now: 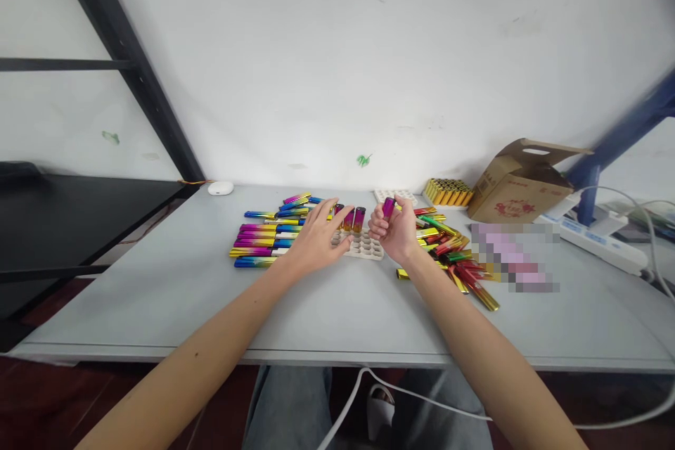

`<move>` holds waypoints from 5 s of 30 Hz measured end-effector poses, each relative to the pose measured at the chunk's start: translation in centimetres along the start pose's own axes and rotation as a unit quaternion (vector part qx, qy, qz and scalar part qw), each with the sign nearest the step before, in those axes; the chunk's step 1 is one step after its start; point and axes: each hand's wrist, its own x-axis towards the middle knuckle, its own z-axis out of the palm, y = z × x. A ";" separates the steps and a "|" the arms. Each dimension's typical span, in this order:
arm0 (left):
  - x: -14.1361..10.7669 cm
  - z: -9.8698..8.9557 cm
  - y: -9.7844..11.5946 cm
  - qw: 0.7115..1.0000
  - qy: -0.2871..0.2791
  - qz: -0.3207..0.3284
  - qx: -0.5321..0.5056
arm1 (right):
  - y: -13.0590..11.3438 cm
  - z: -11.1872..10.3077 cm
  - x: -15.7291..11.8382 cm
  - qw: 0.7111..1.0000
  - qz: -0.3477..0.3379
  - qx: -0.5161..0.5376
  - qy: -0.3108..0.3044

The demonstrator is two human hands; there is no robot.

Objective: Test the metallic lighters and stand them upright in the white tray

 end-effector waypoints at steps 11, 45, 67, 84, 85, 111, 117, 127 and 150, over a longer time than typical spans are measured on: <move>0.1 0.0 0.0 0.999 -0.005 -0.033 -0.012 | 0.1 0.1 -0.2 0.999 0.013 0.001 -0.034; 0.2 -0.2 -0.6 0.994 -0.028 -0.103 -0.035 | 0.1 -2.6 1.4 0.874 -0.161 -0.443 0.116; 0.3 0.0 -0.6 0.993 -0.019 -0.115 -0.019 | 0.6 -2.1 0.9 0.773 -0.158 -0.610 0.071; 0.7 -2.7 -8.2 0.973 0.043 -0.226 -0.008 | 1.7 -2.0 0.5 0.639 -0.156 -0.752 0.035; 0.7 -2.8 -8.8 0.968 0.031 -0.247 0.010 | 1.7 -1.9 0.4 0.635 -0.158 -0.755 0.035; 0.3 -1.7 -10.9 0.953 -0.072 -0.282 0.085 | 1.9 -1.8 0.4 0.635 -0.173 -0.751 0.040; 0.2 -1.5 -11.5 0.960 -0.042 -0.268 0.076 | 2.0 -1.8 0.4 0.635 -0.172 -0.752 0.041; 0.3 -1.4 -12.1 0.970 -0.001 -0.240 0.045 | 2.1 -1.9 0.6 0.630 -0.167 -0.757 0.049; 1.1 -3.5 -6.5 0.964 0.165 -0.207 -0.018 | 2.0 -2.4 0.7 0.690 -0.180 -0.698 0.069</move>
